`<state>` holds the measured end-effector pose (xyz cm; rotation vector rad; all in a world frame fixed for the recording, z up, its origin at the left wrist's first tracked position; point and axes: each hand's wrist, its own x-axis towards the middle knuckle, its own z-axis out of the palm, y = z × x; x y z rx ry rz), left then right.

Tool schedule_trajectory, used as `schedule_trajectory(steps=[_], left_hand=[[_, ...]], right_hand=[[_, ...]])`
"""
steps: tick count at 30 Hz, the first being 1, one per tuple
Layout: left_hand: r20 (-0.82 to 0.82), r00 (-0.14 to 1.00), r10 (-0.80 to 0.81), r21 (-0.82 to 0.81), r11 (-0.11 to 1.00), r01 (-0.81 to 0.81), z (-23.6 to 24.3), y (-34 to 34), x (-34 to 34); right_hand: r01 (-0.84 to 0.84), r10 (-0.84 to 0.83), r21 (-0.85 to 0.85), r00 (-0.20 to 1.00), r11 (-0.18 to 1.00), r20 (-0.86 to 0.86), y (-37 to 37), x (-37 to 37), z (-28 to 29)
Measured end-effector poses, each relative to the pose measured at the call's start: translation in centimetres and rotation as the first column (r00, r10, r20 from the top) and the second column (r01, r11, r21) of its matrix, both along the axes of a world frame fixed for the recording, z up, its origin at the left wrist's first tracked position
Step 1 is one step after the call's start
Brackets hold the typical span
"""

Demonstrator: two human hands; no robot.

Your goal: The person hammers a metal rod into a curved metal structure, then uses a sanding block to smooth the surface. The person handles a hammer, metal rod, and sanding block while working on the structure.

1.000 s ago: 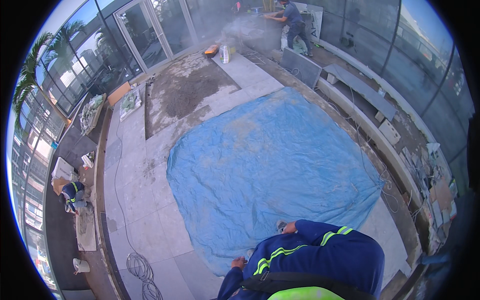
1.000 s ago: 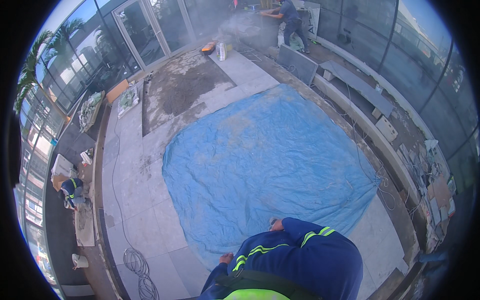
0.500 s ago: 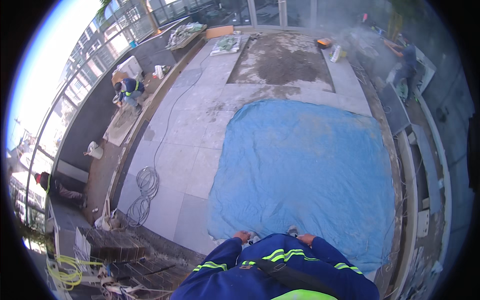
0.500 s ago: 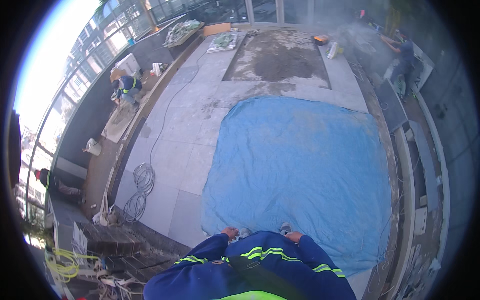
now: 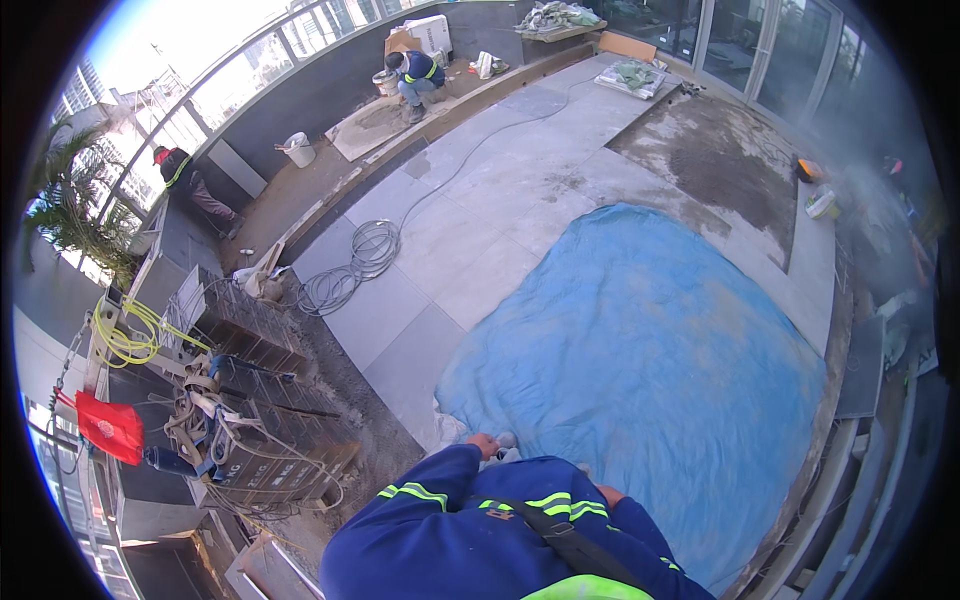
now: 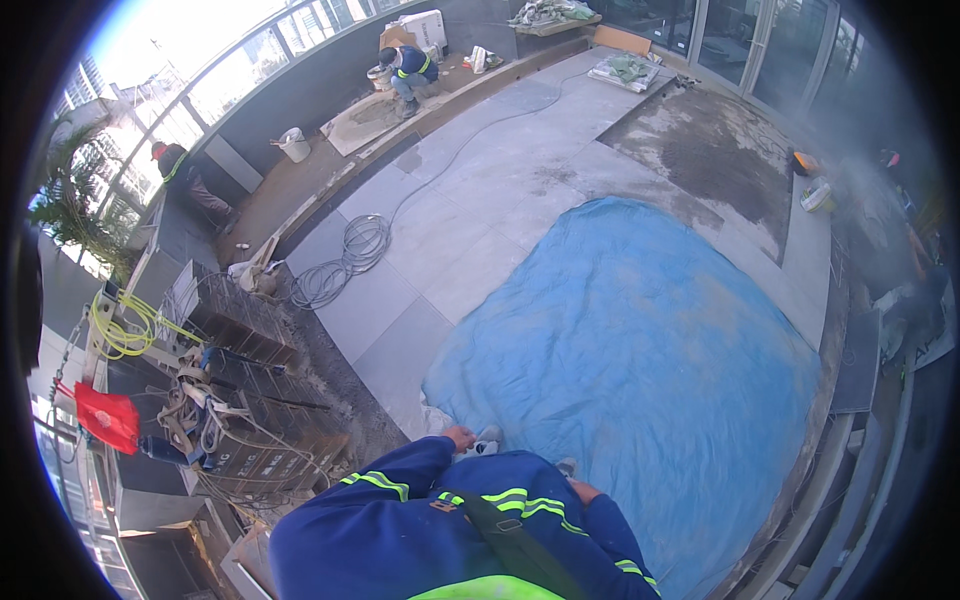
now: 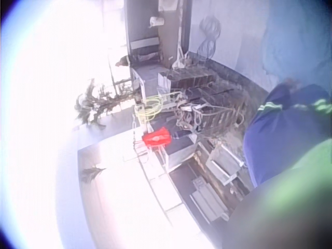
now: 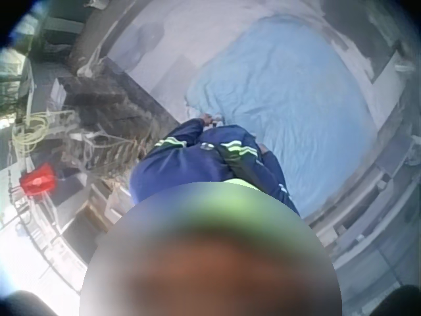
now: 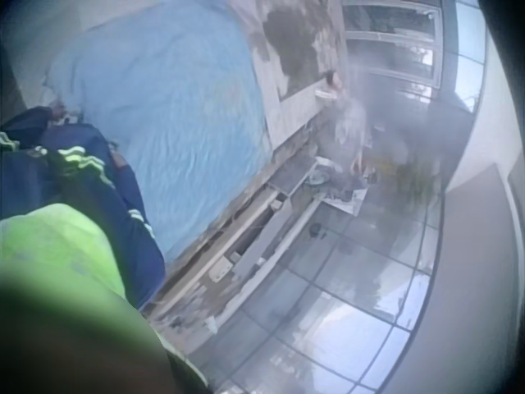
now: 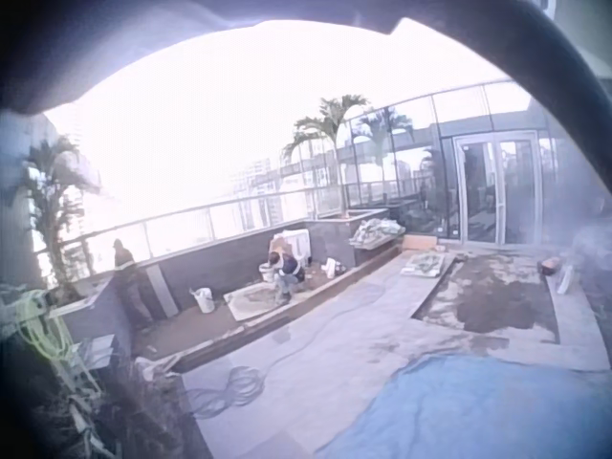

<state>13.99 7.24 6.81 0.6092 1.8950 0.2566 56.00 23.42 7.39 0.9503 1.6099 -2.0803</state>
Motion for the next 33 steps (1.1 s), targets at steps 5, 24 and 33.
schedule_trajectory(steps=[5,24,33], left_hand=[[0.001,0.97,0.242,0.014,0.97,-0.242,0.9,-2.5,2.1],[-0.17,0.964,0.206,0.034,0.979,-0.203,2.0,-7.1,4.4],[-0.11,0.982,0.153,0.02,0.988,-0.152,0.3,-4.7,1.1]], right_hand=[[-0.21,0.21,0.214,0.977,0.954,0.027,2.4,-0.8,-1.1],[-0.258,0.271,-0.085,0.894,0.962,0.357,8.3,-7.3,-2.8],[-0.325,0.285,0.187,0.935,0.927,0.211,6.5,-8.0,0.6]])
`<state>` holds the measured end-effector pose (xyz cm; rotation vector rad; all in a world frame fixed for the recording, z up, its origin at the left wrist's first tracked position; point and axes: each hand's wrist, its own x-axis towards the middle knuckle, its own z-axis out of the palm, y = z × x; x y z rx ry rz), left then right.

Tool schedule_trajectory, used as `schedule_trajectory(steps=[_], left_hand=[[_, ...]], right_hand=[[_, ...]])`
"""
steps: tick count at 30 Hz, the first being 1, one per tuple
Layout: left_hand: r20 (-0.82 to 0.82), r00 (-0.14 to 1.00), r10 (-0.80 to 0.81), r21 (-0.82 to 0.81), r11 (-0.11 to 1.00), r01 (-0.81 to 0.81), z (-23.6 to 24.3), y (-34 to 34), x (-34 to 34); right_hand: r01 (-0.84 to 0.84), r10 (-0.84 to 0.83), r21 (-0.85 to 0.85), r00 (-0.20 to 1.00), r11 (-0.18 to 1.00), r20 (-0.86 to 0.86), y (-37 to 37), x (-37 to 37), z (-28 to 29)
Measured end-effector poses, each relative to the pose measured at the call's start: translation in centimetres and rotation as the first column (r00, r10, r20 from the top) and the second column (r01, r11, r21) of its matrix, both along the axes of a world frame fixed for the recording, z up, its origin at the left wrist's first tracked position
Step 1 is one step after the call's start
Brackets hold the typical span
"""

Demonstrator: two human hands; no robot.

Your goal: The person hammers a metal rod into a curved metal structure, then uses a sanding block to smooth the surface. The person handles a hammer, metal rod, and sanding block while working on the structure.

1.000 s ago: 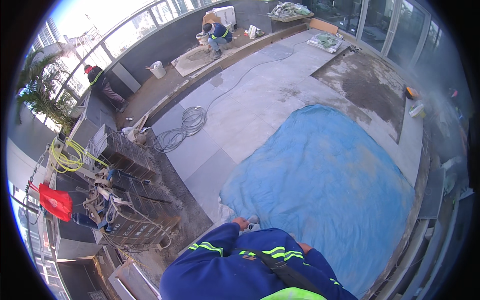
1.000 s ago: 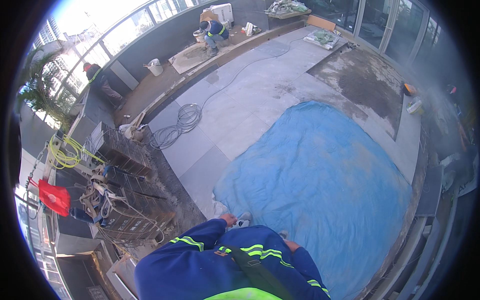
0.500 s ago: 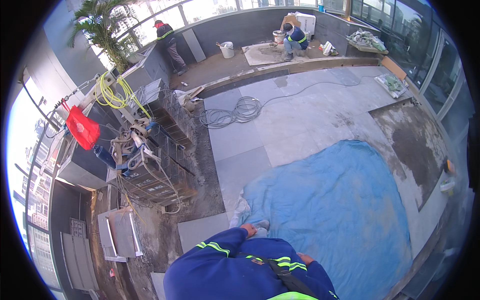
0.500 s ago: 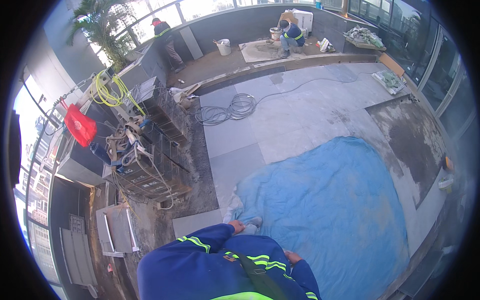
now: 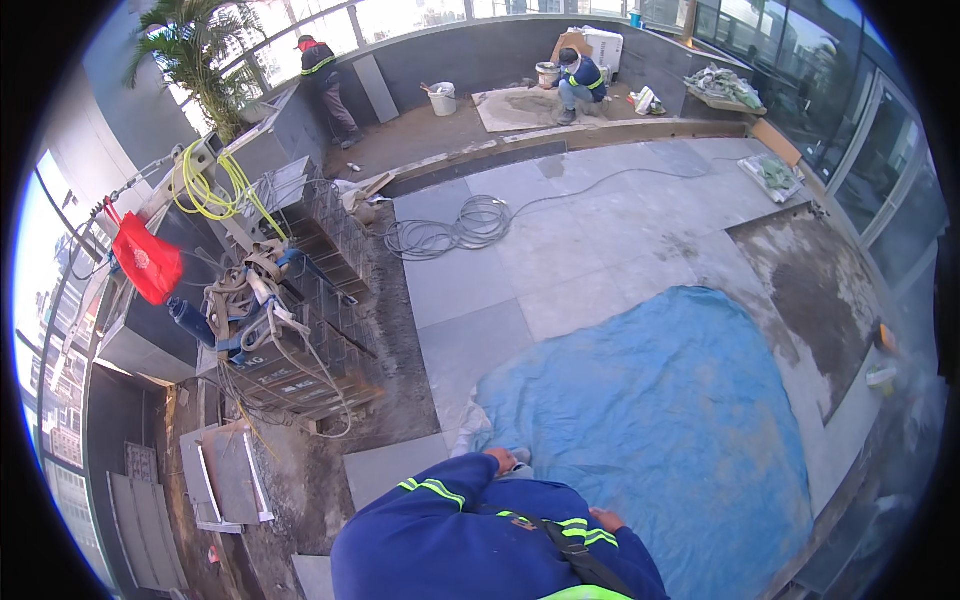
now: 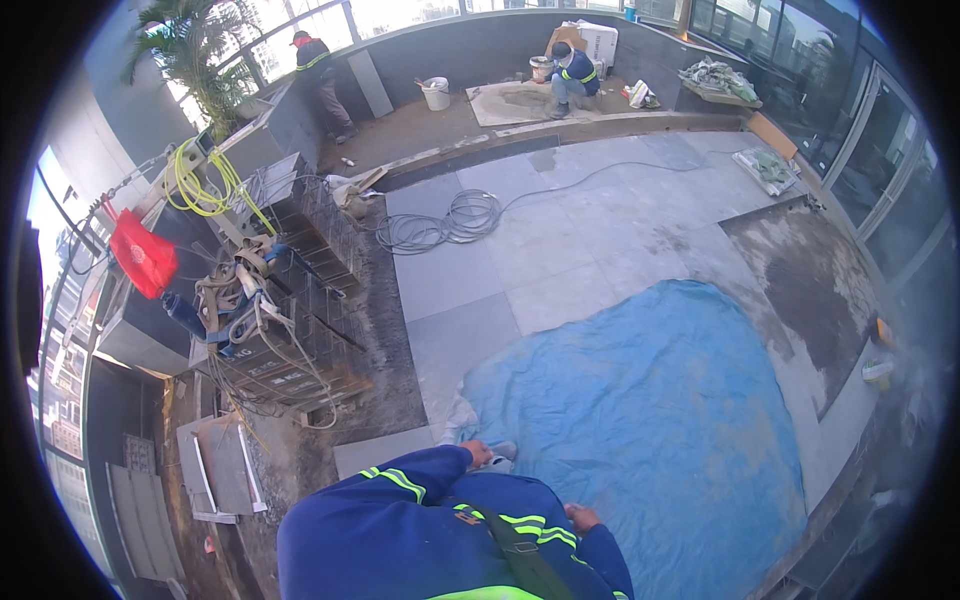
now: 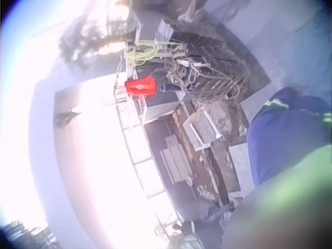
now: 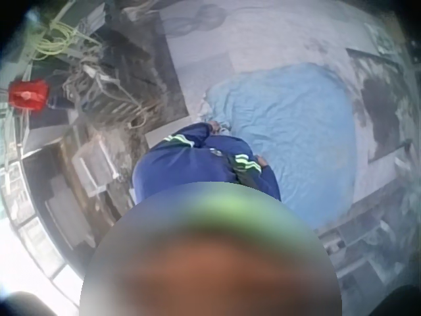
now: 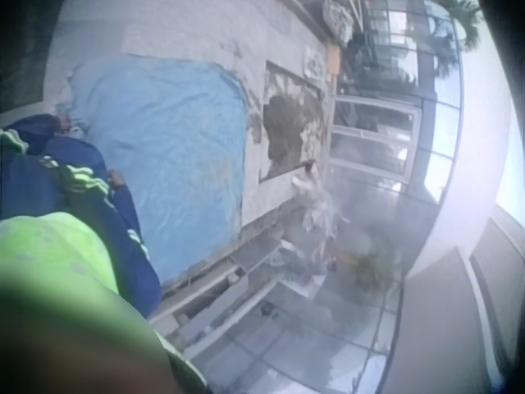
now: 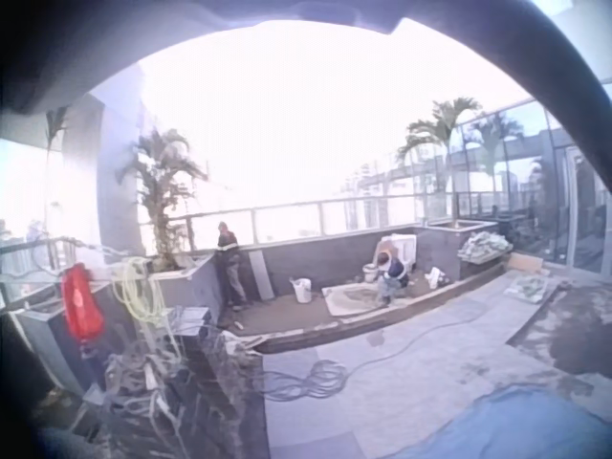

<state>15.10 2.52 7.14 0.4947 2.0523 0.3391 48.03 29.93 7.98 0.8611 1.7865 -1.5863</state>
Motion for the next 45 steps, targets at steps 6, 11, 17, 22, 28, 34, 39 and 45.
schedule_trajectory(steps=[6,11,17,22,28,34,39,45], left_hand=[[-0.046,0.999,0.004,0.013,1.0,-0.004,-1.8,1.3,-1.8],[0.0,1.0,-0.001,0.043,0.999,0.001,-1.3,1.7,-2.7],[0.046,0.999,-0.023,-0.001,1.0,0.023,-0.4,2.2,-2.8],[0.032,0.999,0.022,-0.016,1.0,-0.021,0.0,2.1,-1.6],[-0.022,0.999,0.037,0.0,0.999,-0.037,-0.1,1.2,0.1],[0.008,0.988,0.157,0.074,0.985,-0.157,-0.2,0.0,1.6],[0.01,0.987,0.158,0.004,0.987,-0.158,0.2,-0.3,2.3],[0.011,0.995,0.101,-0.015,0.995,-0.1,0.6,-0.3,2.3]], right_hand=[[-0.122,0.136,0.154,0.987,0.981,-0.087,-0.8,1.4,-3.2],[-0.172,0.187,0.19,0.98,0.967,-0.063,-0.8,1.4,-4.2],[-0.146,0.15,0.182,0.989,0.973,-0.009,-0.6,0.9,-2.7],[-0.185,0.19,0.223,0.982,0.957,0.001,-0.1,1.2,-2.7],[-0.202,0.223,0.219,0.972,0.955,-0.071,0.7,1.6,-2.7],[-0.113,0.122,0.105,0.989,0.988,-0.089,1.2,1.6,-1.7],[-0.036,0.035,-0.003,0.997,0.999,-0.065,1.0,1.8,-1.2],[-0.033,0.033,0.021,0.999,0.999,-0.032,0.5,1.6,-0.2]])
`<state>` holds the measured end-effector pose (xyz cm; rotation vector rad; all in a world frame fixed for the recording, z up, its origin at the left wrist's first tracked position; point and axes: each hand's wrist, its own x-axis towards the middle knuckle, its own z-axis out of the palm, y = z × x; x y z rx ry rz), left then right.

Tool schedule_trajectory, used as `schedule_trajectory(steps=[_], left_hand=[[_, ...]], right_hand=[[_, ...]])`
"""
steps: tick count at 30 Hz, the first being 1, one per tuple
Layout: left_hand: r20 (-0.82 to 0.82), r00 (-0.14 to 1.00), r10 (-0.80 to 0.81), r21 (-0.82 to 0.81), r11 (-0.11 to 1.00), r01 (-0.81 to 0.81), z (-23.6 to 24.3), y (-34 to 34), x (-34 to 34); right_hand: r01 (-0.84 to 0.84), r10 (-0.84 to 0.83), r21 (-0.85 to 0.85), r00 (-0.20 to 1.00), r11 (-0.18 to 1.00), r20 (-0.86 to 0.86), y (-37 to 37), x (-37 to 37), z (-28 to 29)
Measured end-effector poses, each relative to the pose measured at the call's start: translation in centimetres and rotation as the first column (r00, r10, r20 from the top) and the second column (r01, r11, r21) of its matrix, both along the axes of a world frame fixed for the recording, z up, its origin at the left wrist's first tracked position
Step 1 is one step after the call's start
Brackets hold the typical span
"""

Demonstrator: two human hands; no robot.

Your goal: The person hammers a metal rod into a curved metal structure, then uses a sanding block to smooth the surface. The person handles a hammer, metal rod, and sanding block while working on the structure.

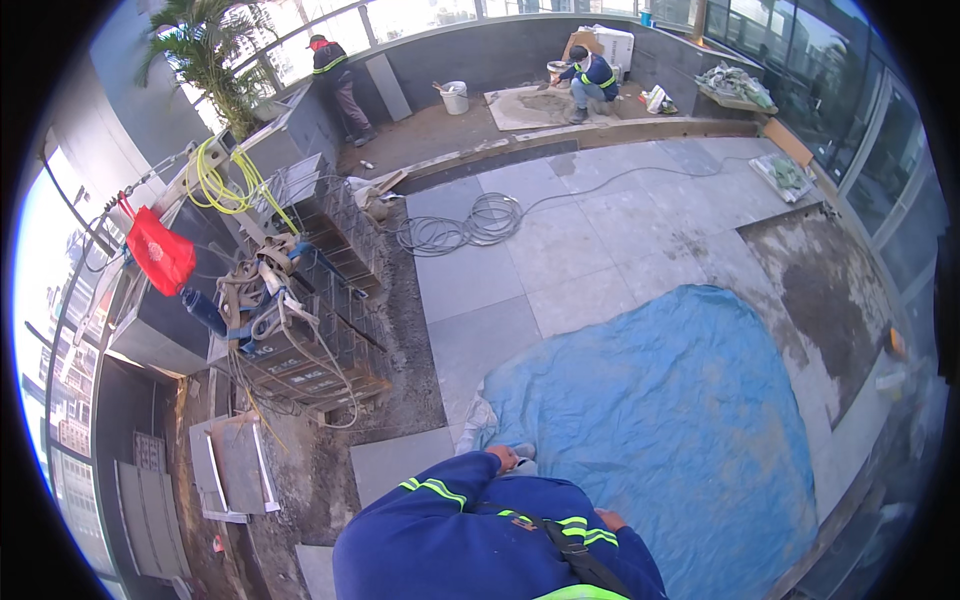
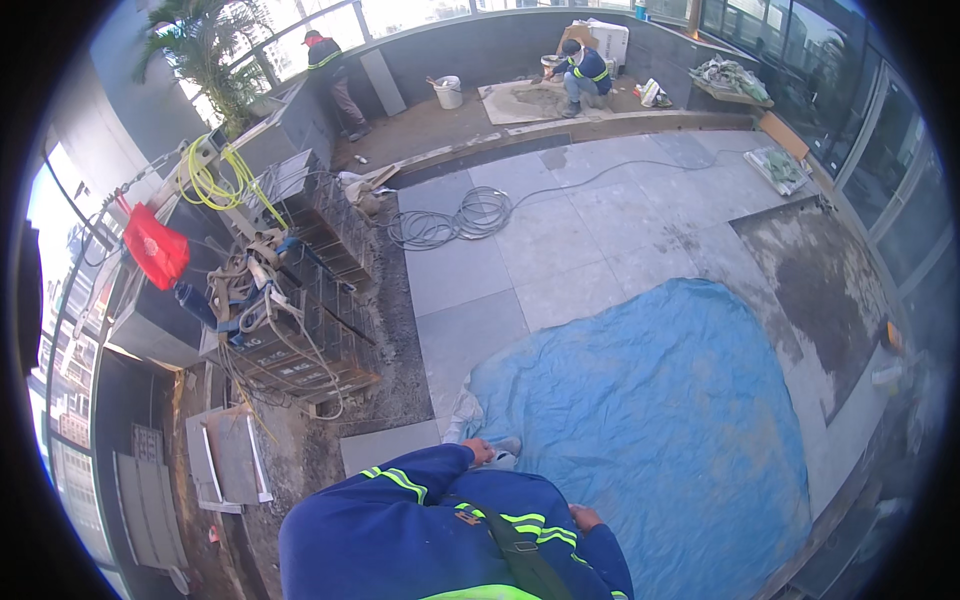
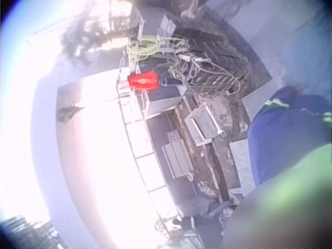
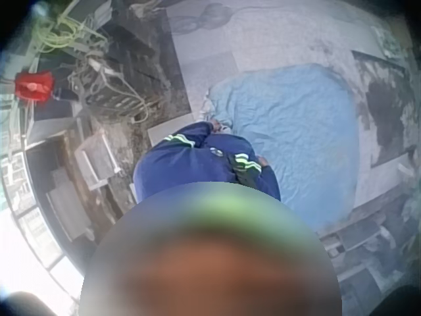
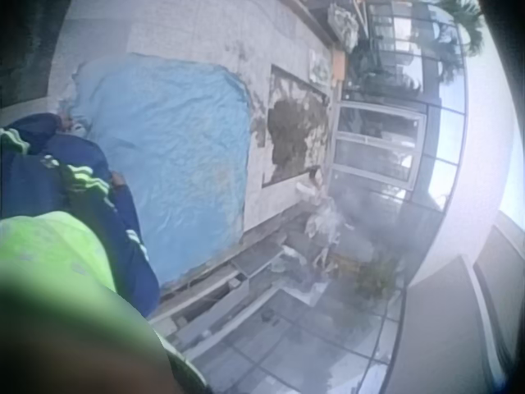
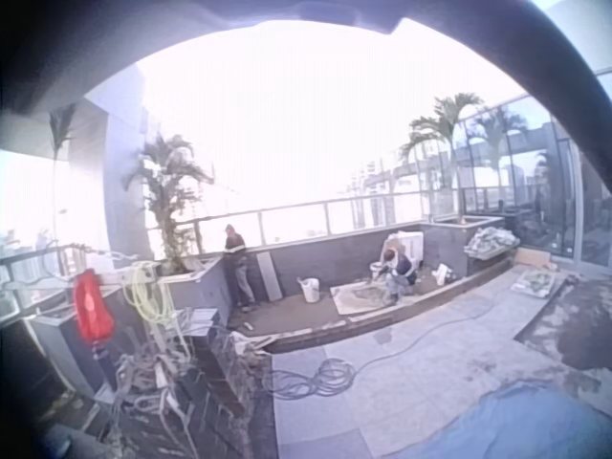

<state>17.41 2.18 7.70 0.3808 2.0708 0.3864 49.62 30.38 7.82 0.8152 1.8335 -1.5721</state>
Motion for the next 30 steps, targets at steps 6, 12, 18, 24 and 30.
schedule_trajectory(steps=[6,12,18,24,30], left_hand=[[0.02,1.0,-0.009,0.004,1.0,0.009,0.1,0.2,-0.5],[-0.044,0.992,-0.121,0.016,0.992,0.122,0.0,0.7,-1.3],[0.041,0.987,-0.156,0.029,0.987,0.155,-1.8,0.9,-1.9],[0.184,0.983,0.004,0.009,1.0,-0.006,-2.2,1.0,-2.6],[0.117,0.946,-0.301,0.143,0.948,0.284,0.5,3.5,-3.7]], right_hand=[[-0.009,0.008,0.019,1.0,1.0,0.014,-0.7,0.3,-0.2],[-0.031,0.033,0.052,0.998,0.998,-0.047,-0.9,1.3,-3.2],[-0.034,0.034,-0.041,0.999,0.999,0.003,-1.4,1.2,-3.0],[0.377,-0.306,-0.148,0.882,0.914,0.357,-2.9,0.4,-1.6],[0.414,-0.391,-0.024,0.877,0.91,0.279,-4.3,1.6,-3.7]])
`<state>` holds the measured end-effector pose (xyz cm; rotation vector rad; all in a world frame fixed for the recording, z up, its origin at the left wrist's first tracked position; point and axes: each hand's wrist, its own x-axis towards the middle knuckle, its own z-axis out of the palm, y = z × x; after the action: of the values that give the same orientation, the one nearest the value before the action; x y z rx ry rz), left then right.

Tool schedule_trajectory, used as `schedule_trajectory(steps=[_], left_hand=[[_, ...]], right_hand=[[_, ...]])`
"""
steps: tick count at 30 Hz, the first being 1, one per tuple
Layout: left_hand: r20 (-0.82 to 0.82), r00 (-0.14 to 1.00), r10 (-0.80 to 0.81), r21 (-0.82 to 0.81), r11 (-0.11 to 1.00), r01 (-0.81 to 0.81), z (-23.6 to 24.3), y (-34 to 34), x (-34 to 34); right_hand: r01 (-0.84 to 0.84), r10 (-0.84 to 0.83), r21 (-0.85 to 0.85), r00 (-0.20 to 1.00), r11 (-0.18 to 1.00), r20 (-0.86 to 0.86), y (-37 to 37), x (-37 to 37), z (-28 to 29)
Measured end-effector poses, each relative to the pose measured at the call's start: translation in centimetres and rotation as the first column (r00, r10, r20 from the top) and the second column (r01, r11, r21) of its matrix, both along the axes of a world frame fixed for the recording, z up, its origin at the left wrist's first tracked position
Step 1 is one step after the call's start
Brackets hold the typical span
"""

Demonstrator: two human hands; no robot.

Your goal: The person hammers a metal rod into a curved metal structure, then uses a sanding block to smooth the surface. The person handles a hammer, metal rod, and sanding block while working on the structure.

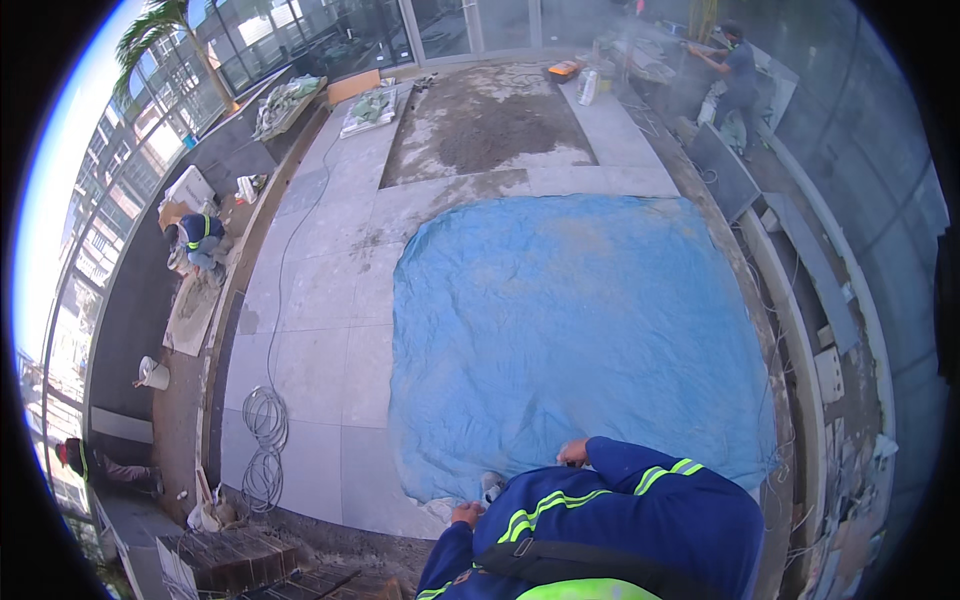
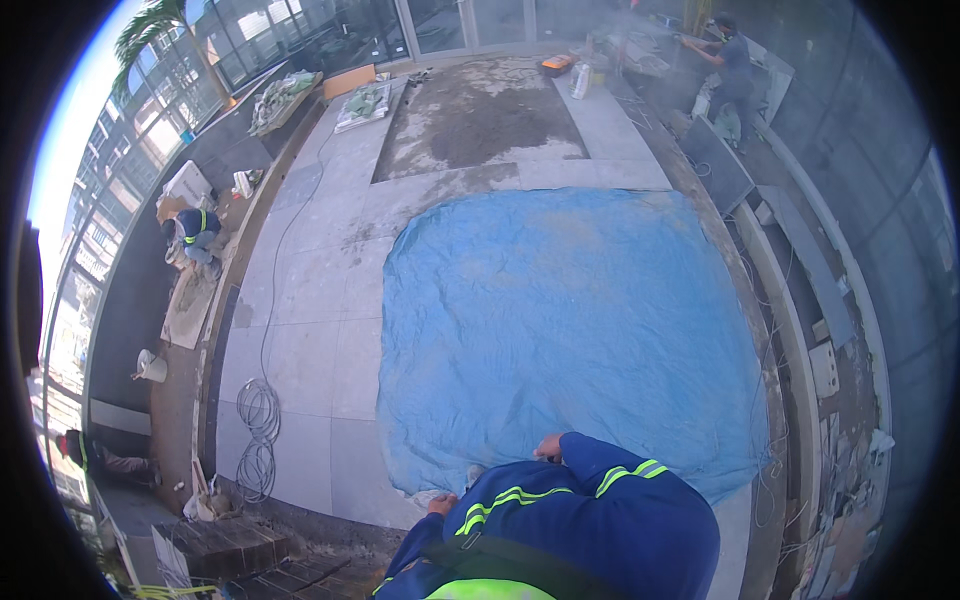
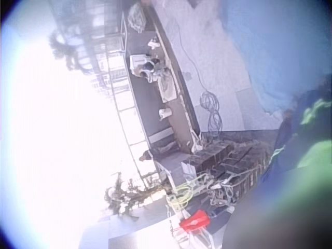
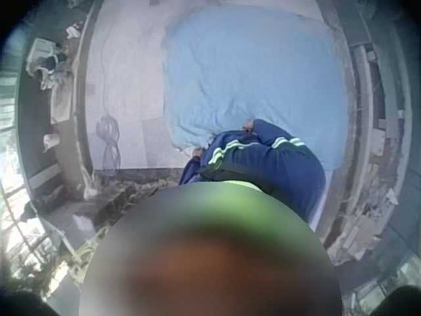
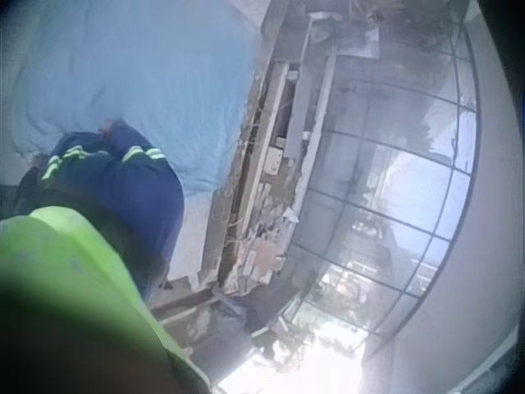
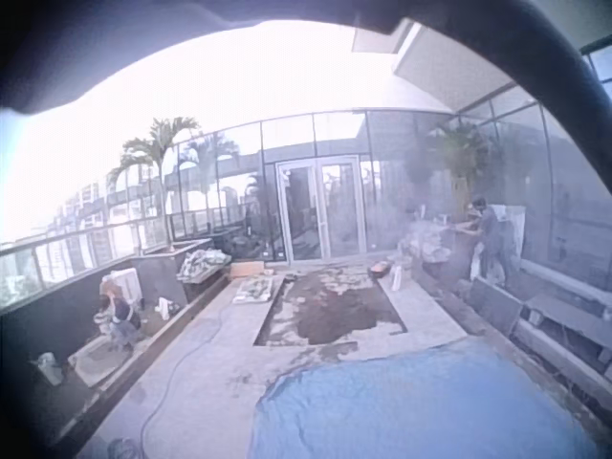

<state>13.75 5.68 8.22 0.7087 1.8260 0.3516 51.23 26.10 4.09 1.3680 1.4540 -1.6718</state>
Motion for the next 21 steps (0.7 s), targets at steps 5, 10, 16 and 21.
schedule_trajectory(steps=[5,10,16,21], left_hand=[[-0.037,0.99,-0.136,-0.039,0.99,0.135,0.7,2.7,-0.9],[0.093,0.99,-0.111,-0.014,0.994,0.112,0.4,5.2,-1.8],[0.2,0.979,-0.048,-0.108,0.992,0.07,-0.9,8.6,-2.0],[0.206,0.976,-0.074,-0.177,0.978,0.112,-2.0,10.4,-1.9]], right_hand=[[0.13,-0.126,0.058,0.989,0.99,-0.079,-2.2,1.1,-1.1],[0.079,-0.09,0.175,0.994,0.981,0.054,-3.9,2.0,-1.2],[0.214,-0.231,0.294,0.973,0.932,0.026,-5.2,2.6,-1.5],[0.287,-0.306,0.253,0.951,0.924,0.04,-6.2,3.0,-1.8]])
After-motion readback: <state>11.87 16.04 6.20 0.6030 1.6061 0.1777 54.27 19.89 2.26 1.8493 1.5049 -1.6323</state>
